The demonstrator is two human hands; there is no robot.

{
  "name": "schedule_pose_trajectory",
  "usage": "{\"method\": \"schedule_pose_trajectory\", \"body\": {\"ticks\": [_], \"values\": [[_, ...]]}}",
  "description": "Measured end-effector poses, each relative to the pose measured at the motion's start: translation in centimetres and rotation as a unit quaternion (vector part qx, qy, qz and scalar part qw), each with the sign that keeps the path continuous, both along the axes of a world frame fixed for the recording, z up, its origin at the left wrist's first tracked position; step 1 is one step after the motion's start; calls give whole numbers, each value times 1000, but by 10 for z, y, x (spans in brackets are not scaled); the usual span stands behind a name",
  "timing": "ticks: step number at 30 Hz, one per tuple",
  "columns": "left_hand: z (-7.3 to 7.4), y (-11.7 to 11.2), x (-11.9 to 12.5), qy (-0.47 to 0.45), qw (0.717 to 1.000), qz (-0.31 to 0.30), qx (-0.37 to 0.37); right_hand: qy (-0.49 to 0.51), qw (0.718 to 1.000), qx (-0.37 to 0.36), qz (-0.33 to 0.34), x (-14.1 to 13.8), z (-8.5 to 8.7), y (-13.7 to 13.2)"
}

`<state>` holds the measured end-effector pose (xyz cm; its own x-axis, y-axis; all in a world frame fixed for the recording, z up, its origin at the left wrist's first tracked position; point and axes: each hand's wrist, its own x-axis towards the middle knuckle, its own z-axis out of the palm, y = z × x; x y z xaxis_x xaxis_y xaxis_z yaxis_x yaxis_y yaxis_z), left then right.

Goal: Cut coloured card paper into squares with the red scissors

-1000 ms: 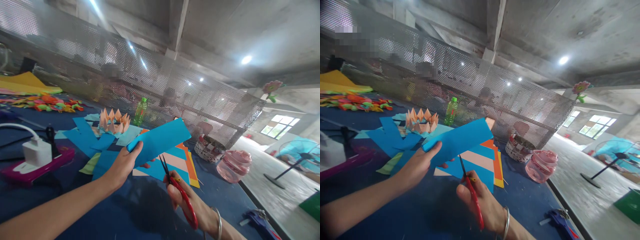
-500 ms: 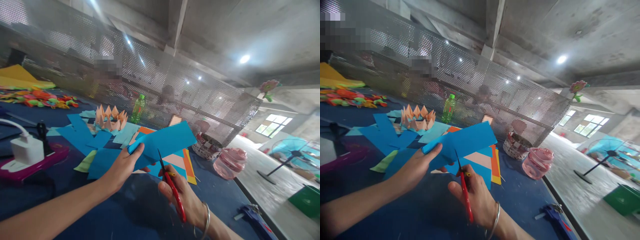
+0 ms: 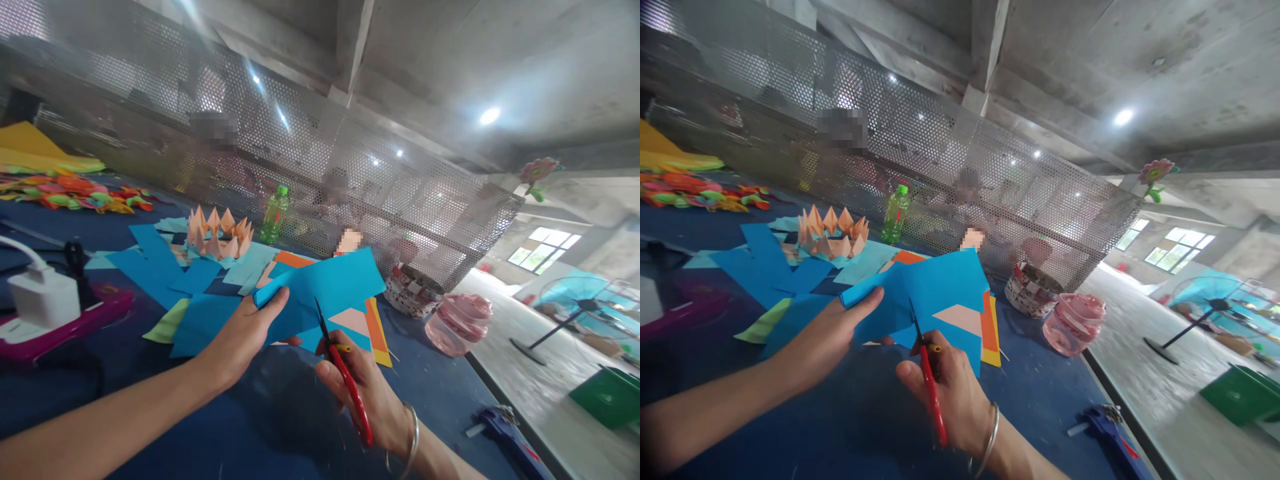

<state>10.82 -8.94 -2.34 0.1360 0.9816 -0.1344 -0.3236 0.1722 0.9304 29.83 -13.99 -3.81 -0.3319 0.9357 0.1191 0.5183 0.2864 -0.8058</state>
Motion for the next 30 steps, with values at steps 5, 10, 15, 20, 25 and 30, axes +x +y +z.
{"method": "schedule_pose_trajectory", "body": {"ticks": [5,10,15,20,25,30], "values": [[-1,1,0,-13,1000,-12,2,-1,1000,9,-9,0,-1,0],[-3,1,-1,-7,1000,-7,-1,-12,1000,6,-15,-2,0,-2],[1,-1,0,-1,1000,-10,11,-3,1000,-6,-23,-4,0,-2],[3,0,1,1,1000,-11,6,21,999,-1,-33,-2,-7,0],[-3,2,0,2,1000,-5,8,36,997,10,-64,-3,-12,2],[-2,2,0,10,1000,-7,14,39,996,6,-79,-5,-10,2]]}}
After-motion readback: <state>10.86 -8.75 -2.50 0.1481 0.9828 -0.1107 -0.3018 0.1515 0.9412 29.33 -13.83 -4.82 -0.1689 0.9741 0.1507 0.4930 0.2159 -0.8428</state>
